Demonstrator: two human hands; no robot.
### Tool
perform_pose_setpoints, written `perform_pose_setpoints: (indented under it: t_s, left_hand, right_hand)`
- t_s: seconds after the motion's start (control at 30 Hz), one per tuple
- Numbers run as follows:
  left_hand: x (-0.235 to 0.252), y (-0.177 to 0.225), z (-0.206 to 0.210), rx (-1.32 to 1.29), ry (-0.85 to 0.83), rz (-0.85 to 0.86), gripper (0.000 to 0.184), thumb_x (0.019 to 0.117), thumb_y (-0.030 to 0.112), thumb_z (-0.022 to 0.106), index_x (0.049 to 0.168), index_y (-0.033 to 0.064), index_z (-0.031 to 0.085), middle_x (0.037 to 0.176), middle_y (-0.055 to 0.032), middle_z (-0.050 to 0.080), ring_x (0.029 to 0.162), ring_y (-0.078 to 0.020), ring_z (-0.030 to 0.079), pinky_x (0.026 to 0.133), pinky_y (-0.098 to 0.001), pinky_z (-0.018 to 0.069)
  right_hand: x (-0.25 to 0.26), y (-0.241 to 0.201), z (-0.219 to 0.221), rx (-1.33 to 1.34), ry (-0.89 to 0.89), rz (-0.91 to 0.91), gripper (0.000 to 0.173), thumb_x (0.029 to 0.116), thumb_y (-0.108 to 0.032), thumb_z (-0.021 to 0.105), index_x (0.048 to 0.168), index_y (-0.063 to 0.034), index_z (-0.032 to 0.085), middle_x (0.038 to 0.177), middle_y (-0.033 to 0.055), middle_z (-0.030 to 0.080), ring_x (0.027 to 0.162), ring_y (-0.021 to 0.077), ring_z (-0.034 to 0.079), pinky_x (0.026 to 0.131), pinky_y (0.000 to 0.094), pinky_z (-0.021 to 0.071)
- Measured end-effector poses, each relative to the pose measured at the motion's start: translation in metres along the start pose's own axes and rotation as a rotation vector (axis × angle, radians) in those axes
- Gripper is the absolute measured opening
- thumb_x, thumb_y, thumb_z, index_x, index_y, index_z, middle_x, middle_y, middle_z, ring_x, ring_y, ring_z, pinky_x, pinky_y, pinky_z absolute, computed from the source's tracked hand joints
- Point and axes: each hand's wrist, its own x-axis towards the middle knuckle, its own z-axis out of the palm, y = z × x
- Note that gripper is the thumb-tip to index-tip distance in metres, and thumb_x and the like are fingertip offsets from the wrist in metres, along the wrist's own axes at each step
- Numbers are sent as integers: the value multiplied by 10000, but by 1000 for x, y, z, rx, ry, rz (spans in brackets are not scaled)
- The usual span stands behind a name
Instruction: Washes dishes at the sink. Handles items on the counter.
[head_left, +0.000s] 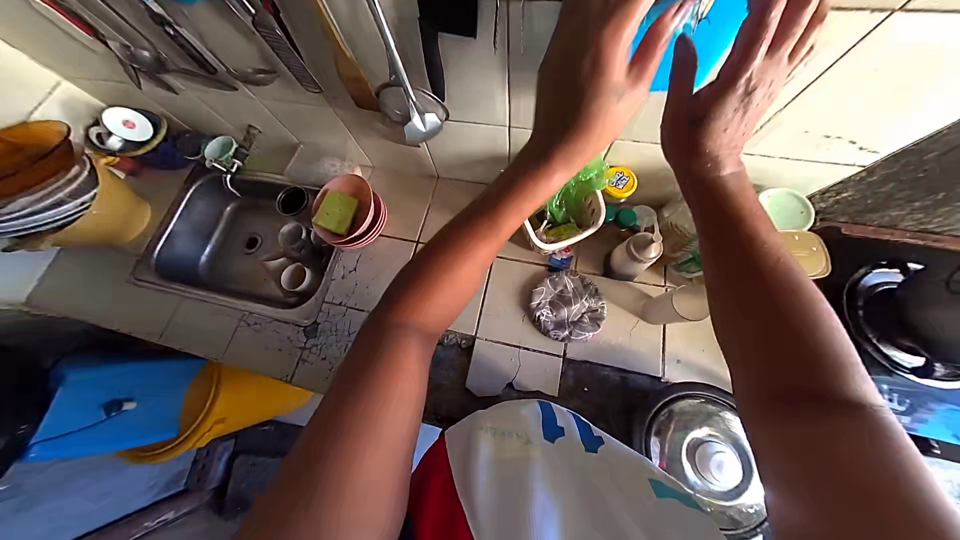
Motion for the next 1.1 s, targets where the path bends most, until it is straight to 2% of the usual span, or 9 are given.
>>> perform_pose_setpoints:
  t_s: [0.1, 0.17, 0.27, 0.37, 0.4, 0.47, 0.57, 0.8, 1.1]
  left_hand:
    - [-91, -38, -8, -104, -85, -152, 269, 1005, 163, 621, 1206, 15, 720, 1149, -155, 714, 1112, -251, 662, 981, -387, 533]
    - [-159, -61, -3, -118, -206, -481, 332, 1018, 222, 610, 1258, 0, 666, 1162, -171, 693, 1057, -234, 675, 925, -378, 564]
    - [-225, -86, 23, -248, -409, -1105, 701, 990, 377, 654, 1532, 22, 387, 1433, -303, 490, 1231, -394, 577, 1002, -522, 514]
    - [-255, -90, 62, -437, -360, -1438, 927, 943, 386, 731, 1641, 151, 166, 1524, -338, 348, 1209, -456, 576, 922, -572, 568]
    - [-259, -90, 73, -478, -333, -1453, 909, 959, 316, 722, 1646, 173, 144, 1483, -336, 384, 1112, -435, 626, 869, -540, 596]
    - [-257, -93, 84, -519, -299, -1417, 787, 994, 167, 645, 1636, 152, 190, 1329, -308, 535, 954, -375, 687, 806, -496, 614]
    - [-244, -106, 81, -485, -319, -1391, 612, 995, 73, 557, 1562, 61, 327, 1290, -274, 601, 1098, -378, 666, 915, -547, 584]
    - [-227, -141, 68, -430, -462, -1322, 592, 1016, 80, 517, 1583, 115, 350, 1390, -252, 568, 1175, -390, 641, 950, -576, 560]
    - [-215, -155, 71, -295, -521, -1235, 446, 1025, 106, 526, 1467, 52, 505, 1291, -237, 631, 1111, -352, 673, 931, -551, 569]
  right_hand:
    - [-36, 6, 9, 41, -9, -147, 497, 1032, -360, 530, 1391, -20, 587, 1414, 289, 565, 1359, 476, 482, 1113, 637, 347]
    - [-62, 14, 27, 53, -153, -262, 434, 1049, -301, 515, 1389, -44, 597, 1419, 279, 571, 1345, 482, 502, 1090, 632, 394]
    - [-89, 27, 77, 23, -585, -385, 347, 1048, -148, 497, 1360, -95, 639, 1398, 221, 609, 1190, 475, 621, 971, 623, 502]
    - [-97, 24, 123, -193, -1077, -327, 690, 947, 65, 545, 1551, -261, 471, 1688, 145, 266, 1106, 521, 624, 835, 663, 515]
    - [-99, 22, 134, -259, -1141, -272, 722, 929, 90, 562, 1554, -258, 466, 1700, 160, 224, 1115, 551, 606, 818, 682, 509]
    - [-100, 18, 149, -327, -1161, -146, 549, 908, 110, 592, 1423, -80, 582, 1595, 284, 343, 1164, 592, 561, 820, 709, 519]
    - [-85, 11, 144, -328, -1130, -52, 231, 978, 64, 514, 1150, 85, 666, 1338, 321, 571, 1154, 538, 606, 841, 696, 530]
    - [-64, 30, 119, -29, -907, 209, 233, 962, -90, 604, 1151, -4, 710, 1195, 259, 676, 1174, 459, 632, 965, 662, 493]
    - [-67, 55, 124, 91, -725, 440, 239, 961, -119, 592, 1147, -15, 699, 1173, 222, 693, 1116, 374, 673, 971, 592, 510]
